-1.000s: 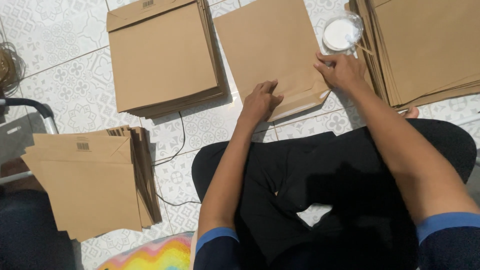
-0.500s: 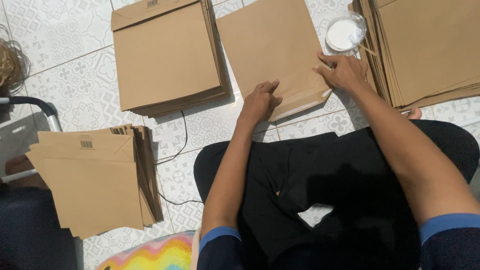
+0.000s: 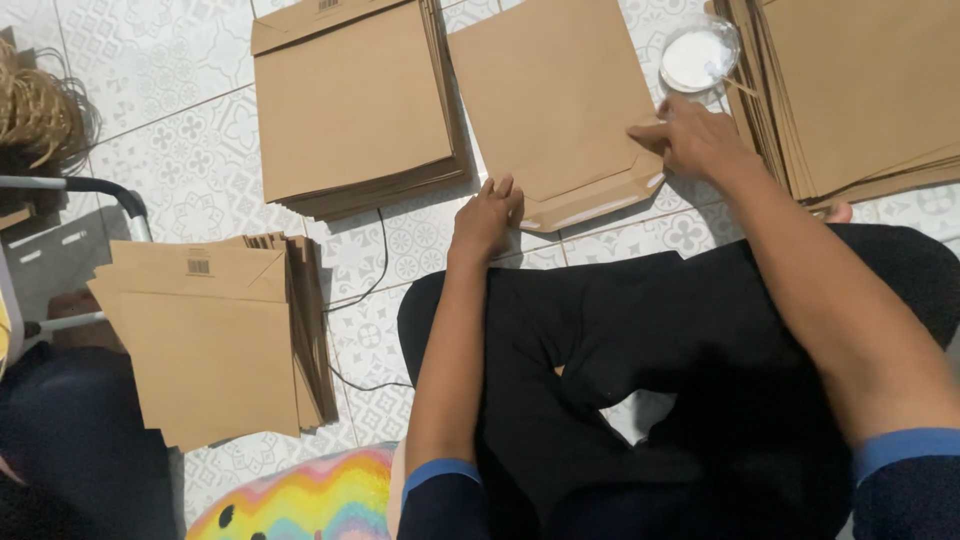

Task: Applying glue to the bottom flaps of paper bags and folding them to complete the assembly.

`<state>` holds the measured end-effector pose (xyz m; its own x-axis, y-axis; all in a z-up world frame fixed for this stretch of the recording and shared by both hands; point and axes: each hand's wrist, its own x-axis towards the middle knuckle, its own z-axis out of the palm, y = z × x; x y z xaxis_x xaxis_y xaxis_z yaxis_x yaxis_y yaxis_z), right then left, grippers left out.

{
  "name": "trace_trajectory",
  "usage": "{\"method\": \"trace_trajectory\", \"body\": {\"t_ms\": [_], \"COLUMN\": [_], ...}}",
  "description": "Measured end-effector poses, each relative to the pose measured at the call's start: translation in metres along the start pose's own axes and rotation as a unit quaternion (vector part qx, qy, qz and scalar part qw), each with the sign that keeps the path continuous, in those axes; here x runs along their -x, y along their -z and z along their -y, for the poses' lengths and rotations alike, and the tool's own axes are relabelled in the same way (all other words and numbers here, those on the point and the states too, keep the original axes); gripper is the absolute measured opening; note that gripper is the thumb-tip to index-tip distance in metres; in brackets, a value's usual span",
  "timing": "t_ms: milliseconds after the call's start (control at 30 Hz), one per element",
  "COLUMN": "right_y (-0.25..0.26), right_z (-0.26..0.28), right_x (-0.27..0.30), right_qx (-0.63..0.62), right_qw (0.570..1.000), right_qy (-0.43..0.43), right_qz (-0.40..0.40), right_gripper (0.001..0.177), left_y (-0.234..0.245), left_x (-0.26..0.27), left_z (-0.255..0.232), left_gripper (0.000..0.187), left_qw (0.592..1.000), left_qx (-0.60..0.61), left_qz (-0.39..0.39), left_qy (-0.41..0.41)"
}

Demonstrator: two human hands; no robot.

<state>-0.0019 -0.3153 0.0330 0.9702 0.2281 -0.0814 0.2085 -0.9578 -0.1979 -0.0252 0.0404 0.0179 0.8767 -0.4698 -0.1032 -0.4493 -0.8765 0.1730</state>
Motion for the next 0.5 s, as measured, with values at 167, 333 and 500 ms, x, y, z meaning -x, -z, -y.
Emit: {"method": "trace_trajectory", "body": {"t_ms": [167, 333, 500], "right_y": [0.009, 0.019, -0.032], "right_z": [-0.003, 0.005, -0.024], "right_x": [0.004, 0.013, 0.006], "right_qx": [0.105, 0.129, 0.044], "right_qw": [0.98, 0.951, 0.992], "right_qy": [0.017, 0.019, -0.007], "right_qz": [0.166, 0.282, 0.122], "right_gripper": [0.048, 0.089, 0.051], "left_y": [0.007, 0.03, 0.006], "left_x": [-0.002, -0.003, -0.016], "left_z": [-0.013, -0.027, -0.022], "left_gripper": [0.062, 0.079, 0.043], "left_qw": [0.998, 0.993, 0.995], "left_qx": [-0.013, -0.011, 0.089], "left_qz": [0.066, 0.117, 0.028], "left_qy": [0.013, 0.01, 0.034]}}
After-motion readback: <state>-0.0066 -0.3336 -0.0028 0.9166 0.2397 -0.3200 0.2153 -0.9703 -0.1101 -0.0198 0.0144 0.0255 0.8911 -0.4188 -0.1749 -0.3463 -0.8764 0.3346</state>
